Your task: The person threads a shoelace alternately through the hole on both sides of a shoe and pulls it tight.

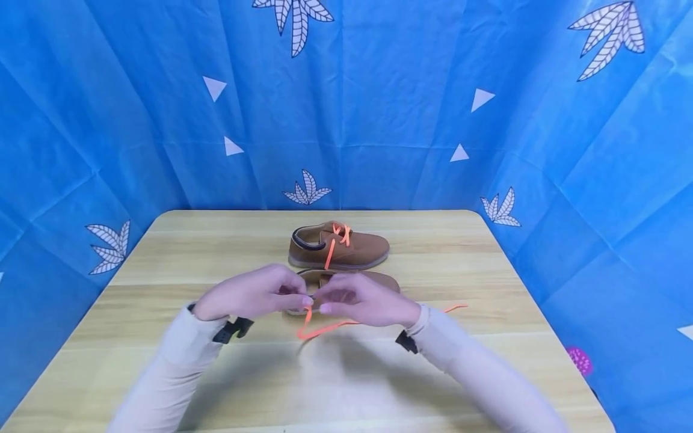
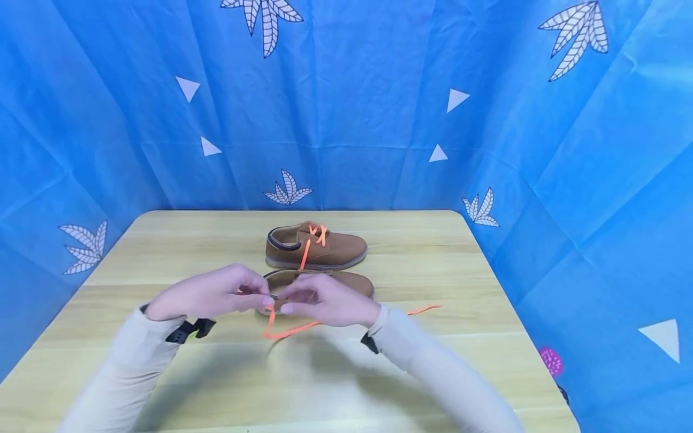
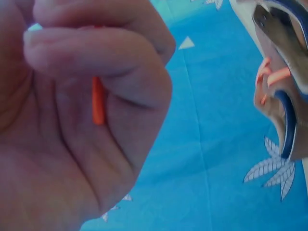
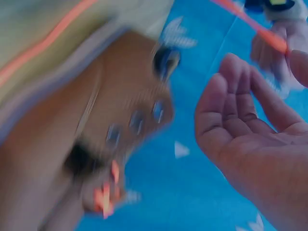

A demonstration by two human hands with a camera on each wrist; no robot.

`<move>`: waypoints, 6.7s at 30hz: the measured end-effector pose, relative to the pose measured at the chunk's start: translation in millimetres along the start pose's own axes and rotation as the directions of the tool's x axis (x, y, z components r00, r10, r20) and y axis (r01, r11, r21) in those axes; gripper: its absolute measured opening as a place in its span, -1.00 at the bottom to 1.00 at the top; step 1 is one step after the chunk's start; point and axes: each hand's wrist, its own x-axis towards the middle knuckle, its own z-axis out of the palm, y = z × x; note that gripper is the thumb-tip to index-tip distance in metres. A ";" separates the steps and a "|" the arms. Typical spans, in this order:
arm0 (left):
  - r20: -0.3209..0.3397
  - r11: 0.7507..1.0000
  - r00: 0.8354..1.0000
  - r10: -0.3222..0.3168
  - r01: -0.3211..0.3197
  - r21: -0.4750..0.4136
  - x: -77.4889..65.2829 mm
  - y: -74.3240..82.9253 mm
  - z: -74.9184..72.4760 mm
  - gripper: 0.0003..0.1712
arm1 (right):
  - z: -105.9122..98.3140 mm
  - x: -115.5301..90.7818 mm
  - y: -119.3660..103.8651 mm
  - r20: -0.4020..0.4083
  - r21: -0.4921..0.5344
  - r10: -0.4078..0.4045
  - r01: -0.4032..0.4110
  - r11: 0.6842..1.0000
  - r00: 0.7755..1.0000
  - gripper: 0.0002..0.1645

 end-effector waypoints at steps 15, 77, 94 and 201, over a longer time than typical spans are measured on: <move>-0.030 0.997 0.997 -0.070 0.071 0.005 6.1 -20.4 1.3 -0.82 | 9.5 -11.8 25.6 -0.031 0.097 0.042 -0.038 0.995 0.999 -0.75; -0.112 0.989 0.990 -0.085 0.071 -0.127 101.4 -53.8 51.9 -0.69 | 39.5 -22.2 82.9 -0.293 0.646 0.602 -0.310 0.697 0.743 -0.67; -0.221 0.983 0.966 -0.136 0.103 -0.154 99.4 -42.9 54.4 -0.71 | 27.0 -33.9 83.5 -0.493 -0.046 0.183 -0.235 0.971 0.851 -0.78; -0.198 0.996 0.980 -0.035 0.051 0.078 121.8 -66.3 39.0 -0.68 | -19.3 11.8 102.0 -0.349 0.202 0.478 -0.433 0.878 0.806 -0.79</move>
